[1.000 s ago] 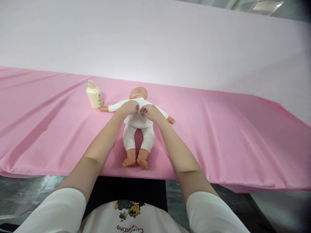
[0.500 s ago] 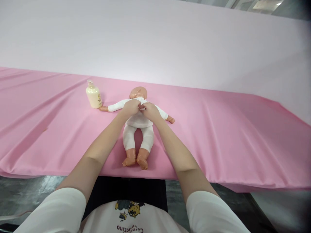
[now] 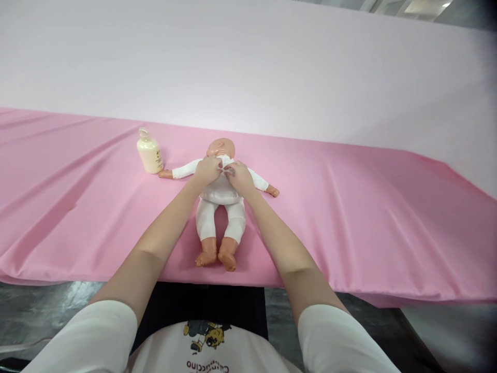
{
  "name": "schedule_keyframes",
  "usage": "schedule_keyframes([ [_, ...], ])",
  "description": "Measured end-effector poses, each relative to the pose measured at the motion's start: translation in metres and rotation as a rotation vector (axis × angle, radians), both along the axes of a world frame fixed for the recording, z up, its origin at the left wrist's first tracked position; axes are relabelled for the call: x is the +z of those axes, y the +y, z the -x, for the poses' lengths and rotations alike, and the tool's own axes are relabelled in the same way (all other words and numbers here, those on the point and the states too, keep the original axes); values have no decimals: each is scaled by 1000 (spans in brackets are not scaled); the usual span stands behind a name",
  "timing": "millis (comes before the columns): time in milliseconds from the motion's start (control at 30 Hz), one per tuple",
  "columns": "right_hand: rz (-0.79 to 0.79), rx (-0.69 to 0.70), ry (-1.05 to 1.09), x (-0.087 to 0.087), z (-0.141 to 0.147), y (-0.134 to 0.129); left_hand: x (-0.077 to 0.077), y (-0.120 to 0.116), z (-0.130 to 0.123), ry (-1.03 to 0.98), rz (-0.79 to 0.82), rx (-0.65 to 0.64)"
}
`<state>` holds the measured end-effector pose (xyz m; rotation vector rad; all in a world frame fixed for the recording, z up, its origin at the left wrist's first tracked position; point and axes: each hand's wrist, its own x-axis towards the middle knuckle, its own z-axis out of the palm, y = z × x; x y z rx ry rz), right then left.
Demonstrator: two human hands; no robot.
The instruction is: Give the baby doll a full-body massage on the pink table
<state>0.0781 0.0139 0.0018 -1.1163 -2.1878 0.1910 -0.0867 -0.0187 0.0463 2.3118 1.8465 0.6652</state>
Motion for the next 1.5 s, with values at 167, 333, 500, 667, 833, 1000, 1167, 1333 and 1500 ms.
schedule_keyframes([
  [167,-27,-38,50,-13,1,7,-13,5,0,30,-77,56],
  [333,16,3,17,-20,1,12,-23,6,0,46,-20,67],
  [500,-73,-14,118,-20,-1,15,-24,5,-3,26,-190,94],
  [667,-43,11,121,-34,0,25,-37,6,-5,26,-189,105],
  [833,-17,25,103,-44,1,32,-45,10,-6,40,-145,115],
  [1000,-2,11,95,-41,3,27,-42,7,-7,62,-123,127],
  [1167,62,40,35,-16,1,12,-11,-14,-11,165,8,121],
  [1333,132,109,25,40,-2,-23,43,-40,-11,173,167,9],
  [1500,173,141,-21,72,-11,-55,61,-46,-2,154,325,-25],
])
